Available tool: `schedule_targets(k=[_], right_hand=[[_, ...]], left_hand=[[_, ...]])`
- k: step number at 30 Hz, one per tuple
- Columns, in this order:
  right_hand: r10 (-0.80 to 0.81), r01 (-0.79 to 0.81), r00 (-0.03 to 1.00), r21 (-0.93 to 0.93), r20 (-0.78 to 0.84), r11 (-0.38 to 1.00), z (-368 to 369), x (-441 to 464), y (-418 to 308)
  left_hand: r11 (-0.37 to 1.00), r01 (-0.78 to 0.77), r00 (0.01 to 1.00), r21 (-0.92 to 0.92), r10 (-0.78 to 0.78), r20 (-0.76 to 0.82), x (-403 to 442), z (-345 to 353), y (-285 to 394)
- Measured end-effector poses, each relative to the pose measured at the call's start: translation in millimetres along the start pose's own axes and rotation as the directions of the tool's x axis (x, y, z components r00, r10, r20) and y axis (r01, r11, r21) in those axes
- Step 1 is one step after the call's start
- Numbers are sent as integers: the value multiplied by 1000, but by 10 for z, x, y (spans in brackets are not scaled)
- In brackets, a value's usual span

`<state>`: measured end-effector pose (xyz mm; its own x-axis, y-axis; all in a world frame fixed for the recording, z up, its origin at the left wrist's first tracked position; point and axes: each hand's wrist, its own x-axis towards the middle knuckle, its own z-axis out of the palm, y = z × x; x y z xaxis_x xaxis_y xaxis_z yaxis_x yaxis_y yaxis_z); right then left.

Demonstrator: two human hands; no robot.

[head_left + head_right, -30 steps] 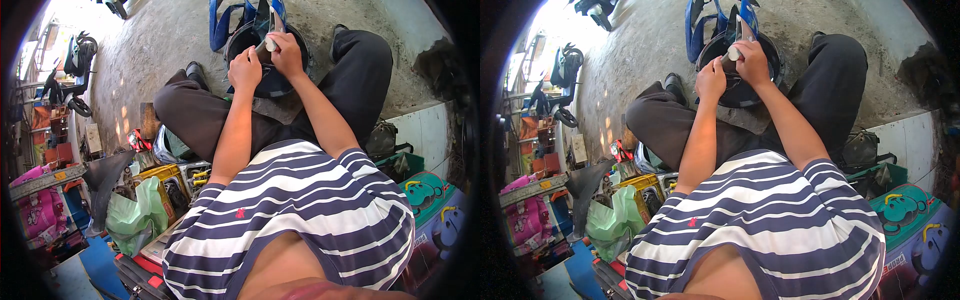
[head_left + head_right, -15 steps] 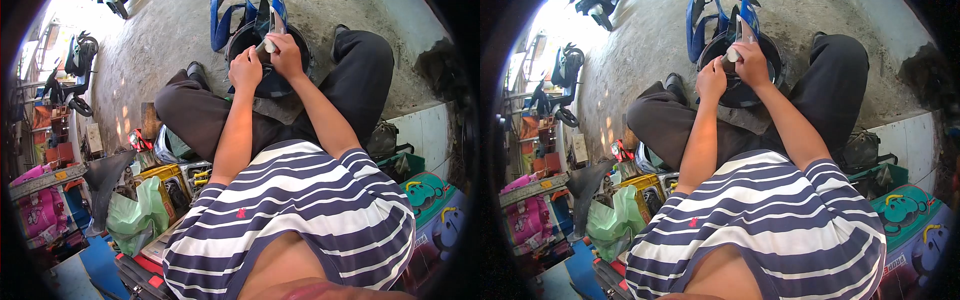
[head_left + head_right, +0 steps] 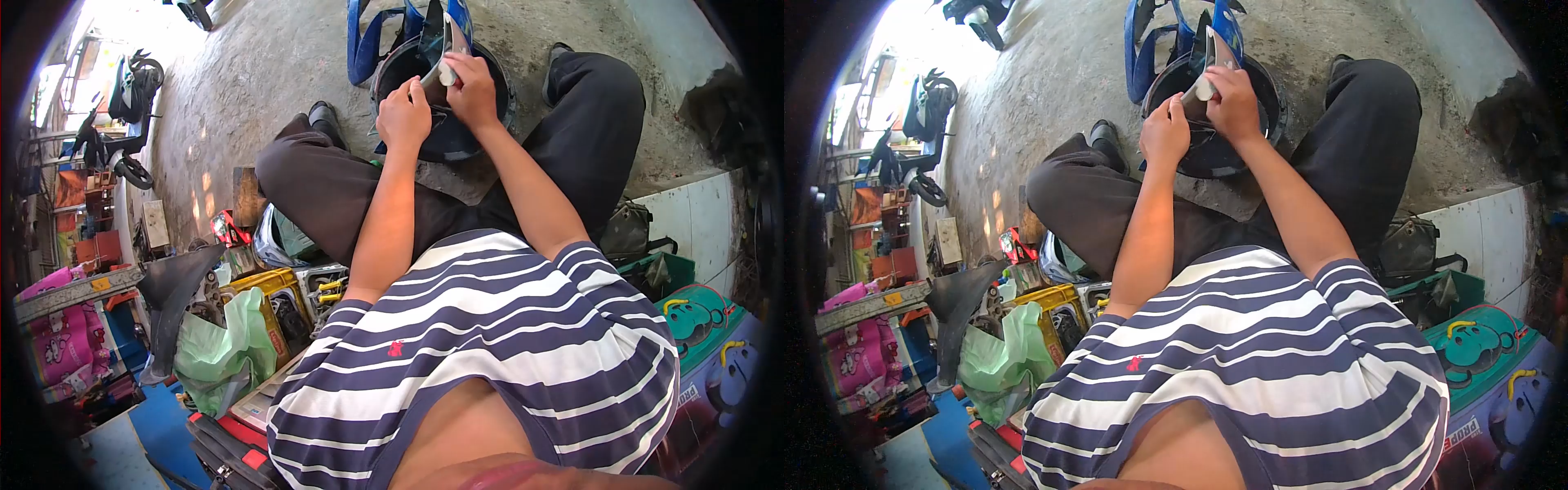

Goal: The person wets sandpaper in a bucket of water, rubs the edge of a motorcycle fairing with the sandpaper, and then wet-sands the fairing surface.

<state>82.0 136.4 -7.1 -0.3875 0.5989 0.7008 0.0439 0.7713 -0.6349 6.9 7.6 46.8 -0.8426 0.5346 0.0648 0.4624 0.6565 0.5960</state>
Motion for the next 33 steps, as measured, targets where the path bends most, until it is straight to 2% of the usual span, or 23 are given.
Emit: schedule_targets(k=[2, 5, 6, 10, 14, 17, 21, 22, 27, 29, 30, 33], right_hand=[[-56, 56, 998, -1, 21, 998, -21, -37, -49], [-6, 2, 998, -62, -55, 998, 5, 20, 119], [72, -75, 996, -56, -61, 996, 0, 54, 110], [-35, 35, 999, 5, -20, 999, 4, -19, -34], [88, -92, 995, -85, -41, 992, 3, 44, 140], [-15, 15, 1000, -36, -18, 999, -3, 10, 57], [-16, 13, 999, -50, -52, 999, -14, -28, 68], [35, -41, 995, -63, -95, 997, 21, 2, 122], [-22, 22, 999, -27, -23, 999, -13, -56, 26], [-37, 36, 999, -37, -14, 999, -32, -18, 26], [-31, 27, 997, -60, -71, 998, -1, 47, 80], [-15, 12, 999, -74, -39, 997, 0, 51, 99]], left_hand=[[1000, -4, 1000, -4, 4, 5, -12, 17, 6], [1000, -20, 1000, -6, 20, -7, -33, 37, 6], [1000, -27, 1000, -5, 27, -15, -29, 32, -6], [1000, -29, 1000, 2, 29, -13, -21, 51, -16], [1000, -27, 999, -3, 27, -20, -17, 46, -20], [1000, -17, 1000, 2, 17, -15, -3, 30, -17], [1000, -23, 1000, 1, 23, -6, -33, 14, 18], [1000, -25, 1000, 7, 26, -12, -16, 16, 10], [1000, -10, 1000, 15, 10, 2, 10, 52, -23], [1000, -25, 1000, 12, 25, -2, -22, 71, -31], [999, -34, 999, 14, 34, -9, -17, 55, -28], [1000, -11, 1000, 7, 11, -4, -12, 28, -13]])
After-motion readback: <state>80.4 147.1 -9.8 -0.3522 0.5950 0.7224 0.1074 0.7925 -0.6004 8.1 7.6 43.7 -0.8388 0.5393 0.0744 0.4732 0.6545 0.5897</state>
